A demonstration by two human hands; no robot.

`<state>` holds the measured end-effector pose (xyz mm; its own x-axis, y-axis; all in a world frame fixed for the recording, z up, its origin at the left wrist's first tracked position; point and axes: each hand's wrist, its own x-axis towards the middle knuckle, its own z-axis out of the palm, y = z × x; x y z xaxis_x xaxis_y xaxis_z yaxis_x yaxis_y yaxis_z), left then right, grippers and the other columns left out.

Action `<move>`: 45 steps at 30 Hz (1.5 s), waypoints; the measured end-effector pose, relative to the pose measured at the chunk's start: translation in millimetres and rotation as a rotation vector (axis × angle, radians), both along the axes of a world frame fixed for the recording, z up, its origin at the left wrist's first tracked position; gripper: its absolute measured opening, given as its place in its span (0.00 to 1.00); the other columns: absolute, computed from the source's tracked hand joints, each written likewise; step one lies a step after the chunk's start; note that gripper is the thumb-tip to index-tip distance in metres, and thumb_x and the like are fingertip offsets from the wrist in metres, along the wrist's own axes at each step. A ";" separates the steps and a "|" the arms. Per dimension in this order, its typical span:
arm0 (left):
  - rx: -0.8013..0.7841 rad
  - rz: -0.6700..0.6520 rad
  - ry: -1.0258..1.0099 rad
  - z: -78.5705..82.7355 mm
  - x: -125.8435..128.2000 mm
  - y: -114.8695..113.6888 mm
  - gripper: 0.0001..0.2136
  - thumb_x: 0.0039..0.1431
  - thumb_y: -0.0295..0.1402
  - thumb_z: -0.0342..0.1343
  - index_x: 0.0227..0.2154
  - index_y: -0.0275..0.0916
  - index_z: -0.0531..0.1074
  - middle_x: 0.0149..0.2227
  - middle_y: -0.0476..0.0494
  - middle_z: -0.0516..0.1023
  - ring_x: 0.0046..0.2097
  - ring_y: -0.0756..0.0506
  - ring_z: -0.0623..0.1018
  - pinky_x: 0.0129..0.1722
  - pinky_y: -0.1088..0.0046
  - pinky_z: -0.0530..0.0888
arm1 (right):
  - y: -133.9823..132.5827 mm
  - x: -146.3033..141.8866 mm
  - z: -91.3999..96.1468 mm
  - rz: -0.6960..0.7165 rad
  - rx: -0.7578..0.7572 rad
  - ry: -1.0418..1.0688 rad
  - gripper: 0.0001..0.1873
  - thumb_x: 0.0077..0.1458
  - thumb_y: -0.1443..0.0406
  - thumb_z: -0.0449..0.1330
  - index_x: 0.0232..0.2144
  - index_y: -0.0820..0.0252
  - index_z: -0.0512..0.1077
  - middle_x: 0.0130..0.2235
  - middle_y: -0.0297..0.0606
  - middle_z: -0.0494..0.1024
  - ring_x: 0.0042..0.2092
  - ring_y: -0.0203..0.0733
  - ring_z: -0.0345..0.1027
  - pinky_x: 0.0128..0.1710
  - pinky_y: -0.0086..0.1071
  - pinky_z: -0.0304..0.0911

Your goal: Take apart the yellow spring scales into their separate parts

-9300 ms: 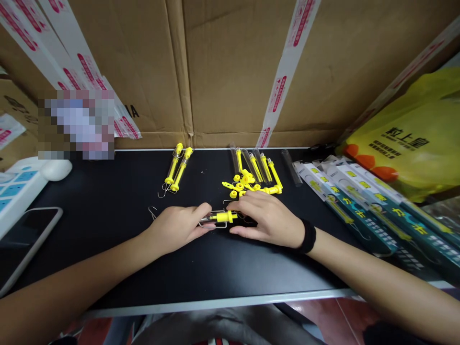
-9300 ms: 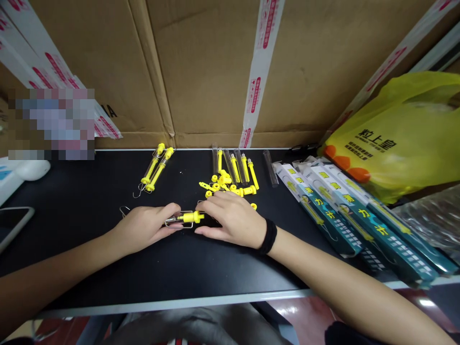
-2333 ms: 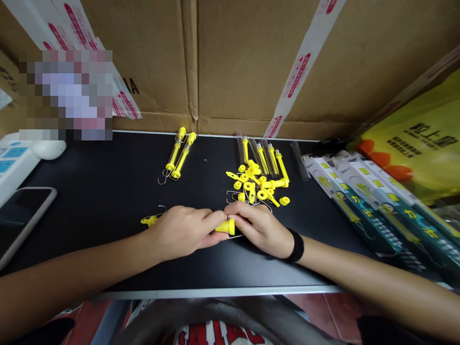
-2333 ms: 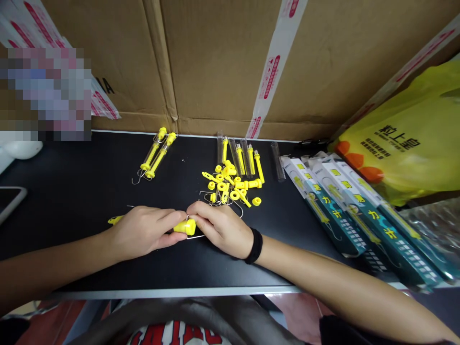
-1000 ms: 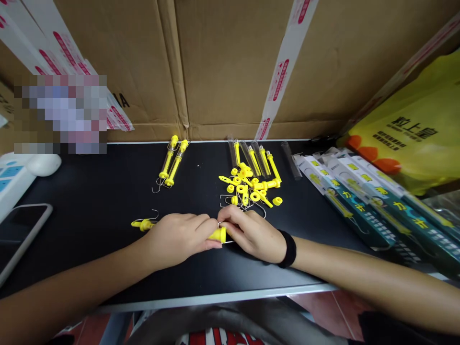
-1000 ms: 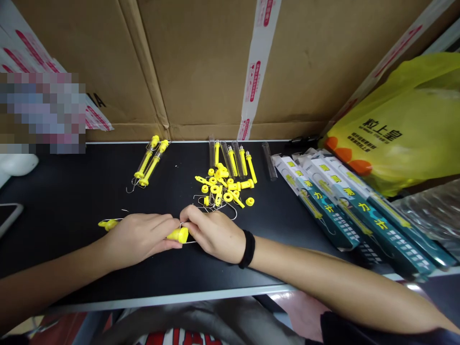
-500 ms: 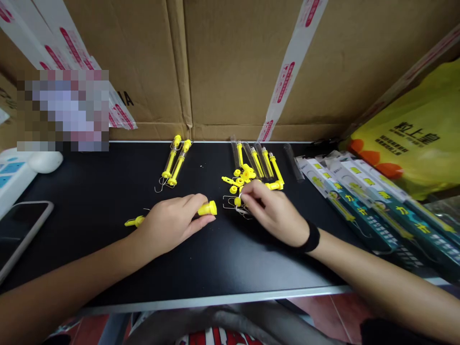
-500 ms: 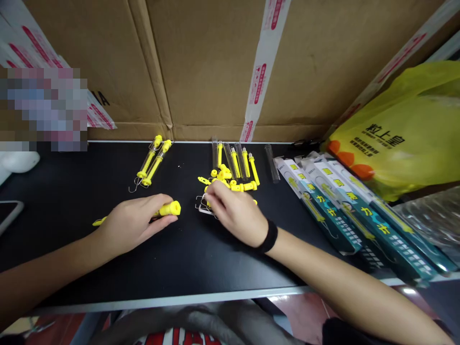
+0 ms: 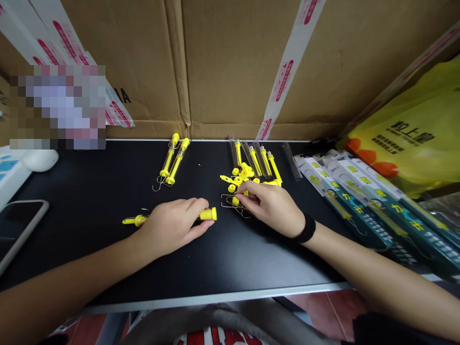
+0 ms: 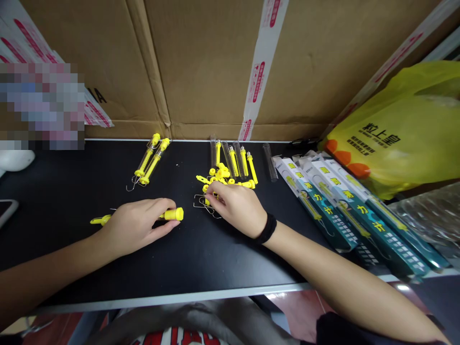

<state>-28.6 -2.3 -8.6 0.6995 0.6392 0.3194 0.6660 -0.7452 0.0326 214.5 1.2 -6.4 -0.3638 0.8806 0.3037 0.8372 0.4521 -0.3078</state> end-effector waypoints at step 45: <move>-0.044 -0.013 0.079 -0.1 3.1 -2.2 0.10 0.62 0.40 0.46 0.36 0.40 0.66 0.30 0.51 0.74 0.32 0.48 0.76 0.29 0.74 0.66 | -1.3 -3.9 -2.8 0.119 0.009 -0.166 0.16 0.60 0.69 0.47 0.48 0.57 0.68 0.42 0.40 0.70 0.38 0.39 0.69 0.35 0.31 0.66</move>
